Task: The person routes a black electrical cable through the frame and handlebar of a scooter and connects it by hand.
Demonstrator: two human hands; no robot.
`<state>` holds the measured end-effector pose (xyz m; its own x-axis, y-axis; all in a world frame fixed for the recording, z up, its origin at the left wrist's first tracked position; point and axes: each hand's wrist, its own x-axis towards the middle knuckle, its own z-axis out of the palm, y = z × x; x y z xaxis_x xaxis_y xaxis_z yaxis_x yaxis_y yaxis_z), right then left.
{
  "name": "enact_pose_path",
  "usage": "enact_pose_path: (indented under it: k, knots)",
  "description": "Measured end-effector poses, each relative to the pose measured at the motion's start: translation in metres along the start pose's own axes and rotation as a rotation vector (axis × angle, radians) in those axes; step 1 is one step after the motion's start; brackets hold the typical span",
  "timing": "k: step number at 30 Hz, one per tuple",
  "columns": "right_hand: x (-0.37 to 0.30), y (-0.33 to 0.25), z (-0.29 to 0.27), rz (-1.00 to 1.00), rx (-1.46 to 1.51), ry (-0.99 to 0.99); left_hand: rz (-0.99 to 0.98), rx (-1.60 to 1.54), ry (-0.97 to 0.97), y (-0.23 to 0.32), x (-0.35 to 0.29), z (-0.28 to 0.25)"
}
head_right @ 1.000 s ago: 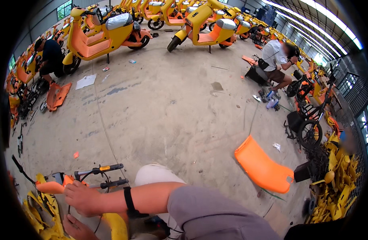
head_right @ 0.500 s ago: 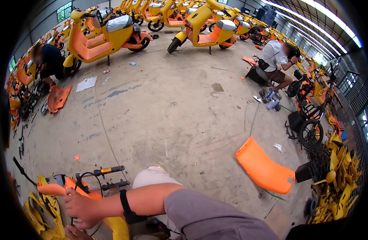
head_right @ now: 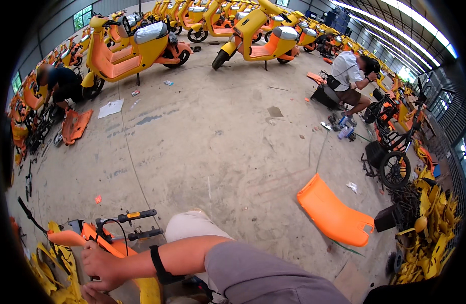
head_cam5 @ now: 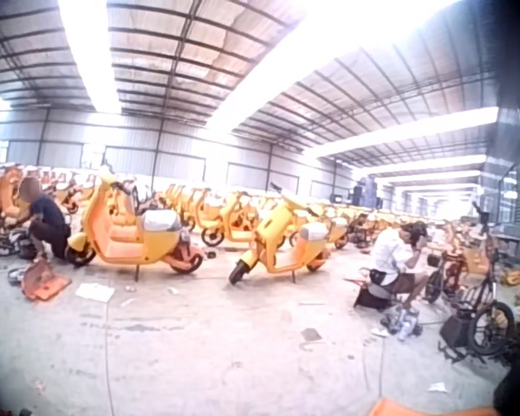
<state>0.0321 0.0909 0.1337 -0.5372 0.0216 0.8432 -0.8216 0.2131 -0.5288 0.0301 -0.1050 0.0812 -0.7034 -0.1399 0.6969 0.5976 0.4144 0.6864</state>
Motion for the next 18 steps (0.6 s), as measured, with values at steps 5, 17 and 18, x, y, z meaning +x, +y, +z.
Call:
enact_pose_path:
  k: [5, 17, 18]
  knots:
    - [-0.002, -0.003, 0.004, 0.043, 0.004, 0.022, -0.014, -0.046, -0.002, 0.007, 0.001, 0.002]
    - [-0.003, -0.011, 0.006, 0.028, 0.034, 0.021, 0.446, 0.427, 0.023, -0.006, 0.003, -0.004]
    - [-0.003, -0.013, 0.005, 0.026, 0.035, 0.021, 0.435, 0.420, 0.017, -0.004, 0.001, -0.003]
